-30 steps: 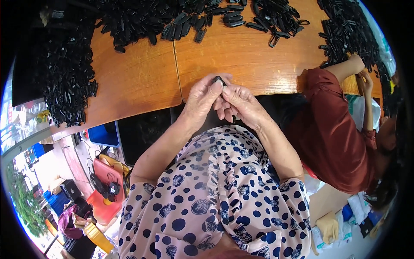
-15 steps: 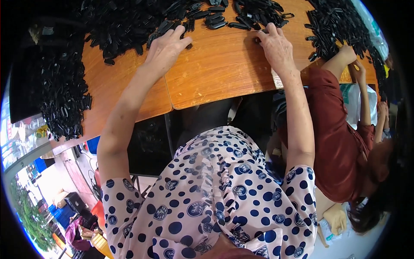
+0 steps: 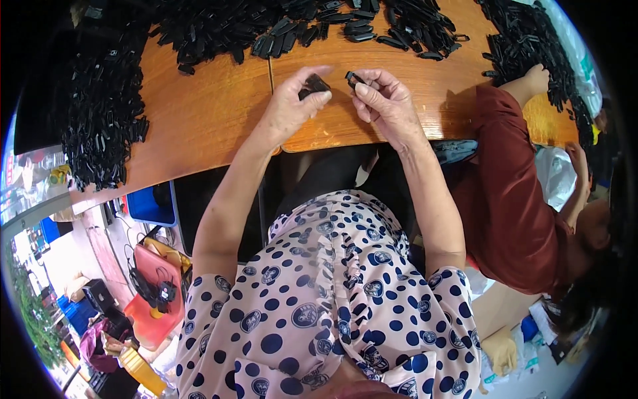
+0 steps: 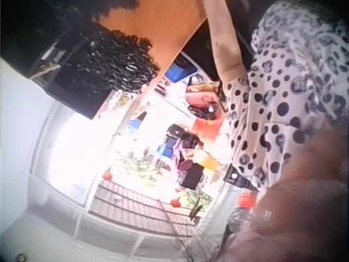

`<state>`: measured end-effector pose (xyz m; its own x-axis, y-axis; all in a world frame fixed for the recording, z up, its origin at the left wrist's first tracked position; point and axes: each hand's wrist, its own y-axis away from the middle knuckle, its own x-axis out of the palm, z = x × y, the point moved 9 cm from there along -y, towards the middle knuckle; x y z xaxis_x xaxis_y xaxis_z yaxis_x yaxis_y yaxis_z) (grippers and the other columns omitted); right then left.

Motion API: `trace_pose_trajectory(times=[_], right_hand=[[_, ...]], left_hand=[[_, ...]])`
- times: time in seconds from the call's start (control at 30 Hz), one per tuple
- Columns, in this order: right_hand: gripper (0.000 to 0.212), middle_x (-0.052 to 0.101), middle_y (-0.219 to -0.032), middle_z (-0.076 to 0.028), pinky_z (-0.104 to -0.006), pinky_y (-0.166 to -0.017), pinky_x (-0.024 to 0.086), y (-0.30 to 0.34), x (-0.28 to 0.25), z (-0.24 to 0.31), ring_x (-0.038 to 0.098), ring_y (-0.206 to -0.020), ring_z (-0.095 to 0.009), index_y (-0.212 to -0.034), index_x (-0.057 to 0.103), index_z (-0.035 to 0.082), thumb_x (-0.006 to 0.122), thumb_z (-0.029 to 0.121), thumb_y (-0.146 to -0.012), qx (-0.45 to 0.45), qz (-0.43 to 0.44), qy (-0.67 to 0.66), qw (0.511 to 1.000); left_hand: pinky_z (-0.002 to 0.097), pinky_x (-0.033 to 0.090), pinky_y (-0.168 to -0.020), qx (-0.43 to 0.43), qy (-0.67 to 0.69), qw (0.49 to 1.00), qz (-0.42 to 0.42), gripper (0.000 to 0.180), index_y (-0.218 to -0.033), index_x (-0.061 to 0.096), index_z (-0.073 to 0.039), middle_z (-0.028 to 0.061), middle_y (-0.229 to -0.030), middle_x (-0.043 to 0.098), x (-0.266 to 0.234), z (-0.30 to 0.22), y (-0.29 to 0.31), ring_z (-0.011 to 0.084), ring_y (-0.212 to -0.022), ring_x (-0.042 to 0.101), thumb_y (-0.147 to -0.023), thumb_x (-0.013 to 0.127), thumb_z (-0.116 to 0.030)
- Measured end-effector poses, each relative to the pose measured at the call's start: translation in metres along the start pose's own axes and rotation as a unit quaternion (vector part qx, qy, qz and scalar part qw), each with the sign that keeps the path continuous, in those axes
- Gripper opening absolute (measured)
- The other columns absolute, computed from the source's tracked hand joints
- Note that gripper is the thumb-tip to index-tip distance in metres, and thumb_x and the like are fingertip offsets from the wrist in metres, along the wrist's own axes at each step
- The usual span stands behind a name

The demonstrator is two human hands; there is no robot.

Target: The person repeatedly picks up small plastic components from piles on the table and assembles them together by hand.

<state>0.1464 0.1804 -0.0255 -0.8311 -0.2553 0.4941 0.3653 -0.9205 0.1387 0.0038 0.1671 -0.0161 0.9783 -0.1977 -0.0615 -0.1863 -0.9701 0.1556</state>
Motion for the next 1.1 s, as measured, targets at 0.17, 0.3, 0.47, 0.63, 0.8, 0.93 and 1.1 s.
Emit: trace_pose_trajectory(times=[0.17, 0.3, 0.47, 0.63, 0.8, 0.93, 1.1], right_hand=[[0.017, 0.058, -0.077, 0.0, -0.019, -0.048, 0.035, 0.013, 0.02, 0.001, 0.048, -0.057, -0.007, -0.1, 0.058, 0.004, 0.065, 0.007, -0.084, 0.012, 0.004, -0.034, 0.999], [0.015, 0.057, -0.076, 0.0, -0.0192, -0.048, 0.034, 0.017, 0.018, 0.003, 0.047, -0.057, -0.007, -0.097, 0.059, 0.005, 0.066, 0.007, -0.084, 0.014, 0.011, -0.042, 0.999], [0.014, 0.056, -0.072, 0.0, -0.0193, -0.047, 0.031, 0.021, 0.019, 0.006, 0.044, -0.055, -0.007, -0.096, 0.059, 0.005, 0.066, 0.008, -0.084, 0.004, 0.039, -0.033, 0.999], [0.013, 0.055, -0.07, 0.0, -0.0195, -0.047, 0.03, 0.024, 0.021, 0.009, 0.043, -0.054, -0.006, -0.095, 0.06, 0.004, 0.066, 0.008, -0.084, 0.002, 0.043, -0.024, 0.999], [0.013, 0.054, -0.07, 0.0, -0.0192, -0.046, 0.03, 0.028, 0.02, 0.009, 0.042, -0.053, -0.006, -0.095, 0.059, 0.003, 0.066, 0.007, -0.084, 0.019, 0.046, 0.004, 0.999], [0.01, 0.056, -0.071, -0.001, -0.0183, -0.044, 0.029, 0.033, 0.02, -0.004, 0.043, -0.054, -0.006, -0.092, 0.06, 0.004, 0.066, 0.007, -0.084, 0.075, 0.058, -0.004, 0.996], [0.011, 0.056, -0.07, -0.001, -0.0173, -0.042, 0.029, 0.038, 0.021, -0.019, 0.045, -0.054, -0.005, -0.089, 0.06, 0.004, 0.067, 0.011, -0.084, 0.138, 0.068, 0.045, 0.987]], left_hand=[[0.0254, 0.047, -0.067, 0.077, -0.074, 0.993, -0.046, 0.028, -0.106, 0.06, -0.002, 0.0045, -0.09, 0.058, -0.001, -0.017, 0.016, 0.0131, -0.072, 0.057, -0.079, 0.067, -0.004], [0.0305, 0.049, -0.069, 0.217, -0.247, 0.941, -0.082, 0.029, -0.101, 0.06, -0.003, 0.0097, -0.089, 0.06, 0.004, -0.046, 0.026, 0.0236, -0.076, 0.061, -0.076, 0.071, -0.011], [0.0274, 0.048, -0.066, 0.217, -0.274, 0.933, -0.085, 0.025, -0.096, 0.062, -0.003, 0.0074, -0.085, 0.063, 0.009, -0.052, 0.031, 0.0173, -0.074, 0.06, -0.074, 0.072, -0.01], [0.0278, 0.048, -0.064, 0.23, -0.3, 0.922, -0.08, 0.026, -0.096, 0.062, -0.003, 0.0071, -0.084, 0.062, 0.015, -0.059, 0.034, 0.0182, -0.073, 0.06, -0.073, 0.072, -0.008], [0.0339, 0.049, -0.065, 0.227, -0.3, 0.925, -0.06, 0.026, -0.099, 0.06, -0.003, 0.0108, -0.087, 0.059, 0.02, -0.056, 0.038, 0.0285, -0.078, 0.061, -0.076, 0.069, -0.012], [0.0345, 0.049, -0.065, 0.22, -0.324, 0.919, -0.051, 0.025, -0.1, 0.059, -0.004, 0.011, -0.088, 0.059, 0.021, -0.047, 0.051, 0.0291, -0.077, 0.061, -0.077, 0.068, -0.011], [0.0345, 0.048, -0.061, 0.261, -0.355, 0.897, -0.038, 0.023, -0.096, 0.059, -0.003, 0.0113, -0.083, 0.058, 0.021, -0.047, 0.065, 0.0284, -0.073, 0.06, -0.075, 0.068, -0.008]])
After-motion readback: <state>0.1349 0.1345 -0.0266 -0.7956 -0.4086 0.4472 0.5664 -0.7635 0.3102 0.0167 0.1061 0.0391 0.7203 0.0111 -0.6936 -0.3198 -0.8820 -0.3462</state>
